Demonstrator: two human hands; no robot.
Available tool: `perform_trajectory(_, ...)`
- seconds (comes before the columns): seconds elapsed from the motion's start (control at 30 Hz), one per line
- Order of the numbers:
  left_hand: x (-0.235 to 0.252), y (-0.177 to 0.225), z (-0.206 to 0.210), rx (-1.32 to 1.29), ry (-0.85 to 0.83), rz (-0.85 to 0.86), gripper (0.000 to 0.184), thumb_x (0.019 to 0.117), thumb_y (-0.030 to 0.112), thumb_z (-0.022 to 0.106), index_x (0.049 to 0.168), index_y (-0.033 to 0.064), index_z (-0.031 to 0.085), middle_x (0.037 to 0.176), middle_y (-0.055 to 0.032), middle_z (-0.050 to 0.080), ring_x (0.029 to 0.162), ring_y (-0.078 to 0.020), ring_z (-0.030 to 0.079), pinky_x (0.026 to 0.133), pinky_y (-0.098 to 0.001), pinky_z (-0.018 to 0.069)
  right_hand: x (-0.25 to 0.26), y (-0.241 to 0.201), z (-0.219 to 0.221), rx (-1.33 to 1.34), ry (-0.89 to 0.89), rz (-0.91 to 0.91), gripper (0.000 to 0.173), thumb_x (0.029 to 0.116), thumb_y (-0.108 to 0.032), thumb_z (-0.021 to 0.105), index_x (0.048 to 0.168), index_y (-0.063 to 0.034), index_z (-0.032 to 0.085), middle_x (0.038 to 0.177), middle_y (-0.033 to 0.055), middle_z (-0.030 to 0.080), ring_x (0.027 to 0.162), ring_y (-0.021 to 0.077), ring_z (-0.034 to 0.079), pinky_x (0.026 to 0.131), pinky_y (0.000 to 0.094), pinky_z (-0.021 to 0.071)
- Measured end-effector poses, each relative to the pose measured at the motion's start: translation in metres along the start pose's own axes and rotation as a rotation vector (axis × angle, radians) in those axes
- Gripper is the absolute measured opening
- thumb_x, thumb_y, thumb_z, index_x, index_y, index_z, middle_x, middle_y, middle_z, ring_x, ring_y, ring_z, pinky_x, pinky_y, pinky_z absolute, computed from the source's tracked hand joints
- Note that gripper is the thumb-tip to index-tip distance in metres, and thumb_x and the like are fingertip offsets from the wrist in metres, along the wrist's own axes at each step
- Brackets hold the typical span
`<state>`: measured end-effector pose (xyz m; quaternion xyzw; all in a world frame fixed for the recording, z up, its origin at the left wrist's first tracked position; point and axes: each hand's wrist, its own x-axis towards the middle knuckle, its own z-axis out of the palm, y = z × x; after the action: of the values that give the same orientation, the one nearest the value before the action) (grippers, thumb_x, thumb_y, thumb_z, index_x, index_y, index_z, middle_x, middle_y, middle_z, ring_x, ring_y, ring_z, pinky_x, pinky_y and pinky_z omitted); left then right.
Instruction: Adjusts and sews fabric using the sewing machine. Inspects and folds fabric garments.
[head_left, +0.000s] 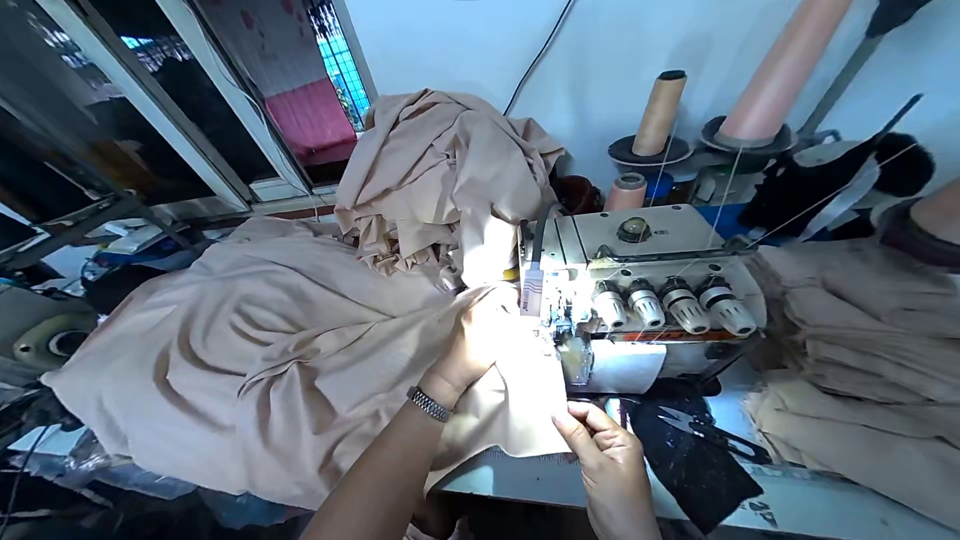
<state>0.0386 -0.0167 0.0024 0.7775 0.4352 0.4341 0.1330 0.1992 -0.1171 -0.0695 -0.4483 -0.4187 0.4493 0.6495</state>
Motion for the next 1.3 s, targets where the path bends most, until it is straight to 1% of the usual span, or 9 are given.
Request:
perform_trajectory(0.1, -0.030, -0.016, -0.009, 0.131, 0.095, 0.081, 0.031, 0.0957, 0.006, 0.059, 0.125, -0.0027, 0.065, 0.138, -0.0166, 0.059, 0.128, -0.0233, 0.058, 0.109, -0.0397, 0.0489, -0.008, 0.000, -0.008, -0.035, -0.019, 0.011, 0.010, 0.0911, -0.001, 0.065, 0.092, 0.0002, 0.075, 0.076, 0.0007, 0.071, 0.060, 0.0021, 0.060, 0.056, 0.0156, 0.0503)
perform_trajectory(0.27, -0.122, -0.006, -0.015, 0.255, 0.150, 0.096, 0.036, 0.1011, 0.044, 0.060, 0.116, 0.0121, 0.068, 0.124, -0.0112, 0.063, 0.119, -0.0230, 0.059, 0.099, -0.0399, 0.0514, -0.010, 0.005, -0.019, -0.043, -0.050, -0.019, 0.004, 0.0884, -0.005, 0.069, 0.085, -0.0046, 0.071, 0.077, -0.0002, 0.068, 0.062, 0.0041, 0.060, 0.056, 0.0165, 0.0502)
perform_trajectory(0.43, -0.158, -0.002, 0.006, 0.474, 0.094, 0.164, 0.035, 0.0970, 0.039, 0.064, 0.126, 0.0205, 0.064, 0.123, -0.0103, 0.061, 0.117, -0.0266, 0.057, 0.103, -0.0399, 0.0448, -0.009, 0.001, -0.013, -0.066, 0.030, -0.020, 0.005, 0.0838, -0.001, 0.071, 0.083, -0.0046, 0.068, 0.071, 0.0003, 0.066, 0.057, 0.0058, 0.060, 0.052, 0.0182, 0.0500)
perform_trajectory(0.63, -0.126, 0.032, 0.036, 0.434, 0.086, 0.296, 0.026, 0.0988, 0.023, 0.061, 0.124, 0.0196, 0.067, 0.118, -0.0073, 0.066, 0.109, -0.0254, 0.061, 0.096, -0.0388, 0.0496, -0.016, -0.012, -0.008, -0.085, 0.030, -0.050, 0.005, 0.0901, -0.005, 0.068, 0.086, -0.0035, 0.071, 0.072, 0.0005, 0.066, 0.057, 0.0058, 0.059, 0.054, 0.0185, 0.0494)
perform_trajectory(0.77, -0.115, 0.034, 0.045, 0.228, 0.118, 0.178, 0.019, 0.1003, 0.016, 0.056, 0.101, 0.0114, 0.075, 0.101, -0.0053, 0.072, 0.097, -0.0202, 0.067, 0.087, -0.0373, 0.0551, -0.015, -0.015, -0.010, -0.016, 0.012, 0.008, 0.018, 0.1004, -0.007, 0.056, 0.095, -0.0006, 0.071, 0.077, 0.0035, 0.067, 0.060, 0.0078, 0.059, 0.055, 0.0197, 0.0498)
perform_trajectory(0.97, -0.114, 0.034, 0.034, -0.196, 0.162, 0.012, 0.019, 0.1030, 0.014, 0.058, 0.101, 0.0033, 0.073, 0.091, -0.0024, 0.069, 0.088, -0.0073, 0.066, 0.082, -0.0243, 0.0569, -0.007, -0.010, -0.013, -0.032, -0.082, 0.151, 0.029, 0.1085, -0.020, 0.046, 0.109, -0.0008, 0.067, 0.093, 0.0070, 0.069, 0.071, 0.0127, 0.063, 0.058, 0.0229, 0.0508)
perform_trajectory(1.07, -0.112, 0.036, 0.029, -0.315, 0.168, -0.048, 0.017, 0.1014, 0.008, 0.058, 0.099, 0.0009, 0.073, 0.091, -0.0032, 0.071, 0.085, -0.0062, 0.068, 0.080, -0.0227, 0.0581, -0.003, -0.008, -0.007, -0.032, -0.068, 0.137, 0.022, 0.1025, -0.018, 0.058, 0.110, -0.0002, 0.066, 0.093, 0.0066, 0.069, 0.073, 0.0113, 0.064, 0.060, 0.0227, 0.0519)
perform_trajectory(1.2, -0.110, 0.038, 0.025, -0.249, 0.195, -0.008, 0.017, 0.1016, 0.010, 0.058, 0.101, 0.0029, 0.074, 0.093, -0.0026, 0.068, 0.087, -0.0058, 0.066, 0.081, -0.0214, 0.0570, 0.007, 0.010, -0.008, -0.185, 0.030, -0.003, 0.034, 0.0859, -0.015, 0.074, 0.116, -0.0023, 0.064, 0.101, 0.0067, 0.063, 0.075, 0.0091, 0.059, 0.062, 0.0221, 0.0495)
perform_trajectory(1.3, -0.110, 0.037, 0.023, -0.079, 0.155, 0.084, 0.021, 0.1033, 0.017, 0.058, 0.105, 0.0084, 0.076, 0.093, -0.0030, 0.067, 0.088, -0.0066, 0.064, 0.081, -0.0220, 0.0545, 0.011, 0.015, -0.013, -0.168, -0.021, -0.048, 0.009, 0.0872, -0.010, 0.074, 0.093, -0.0037, 0.072, 0.090, 0.0042, 0.066, 0.071, 0.0069, 0.062, 0.061, 0.0195, 0.0528)
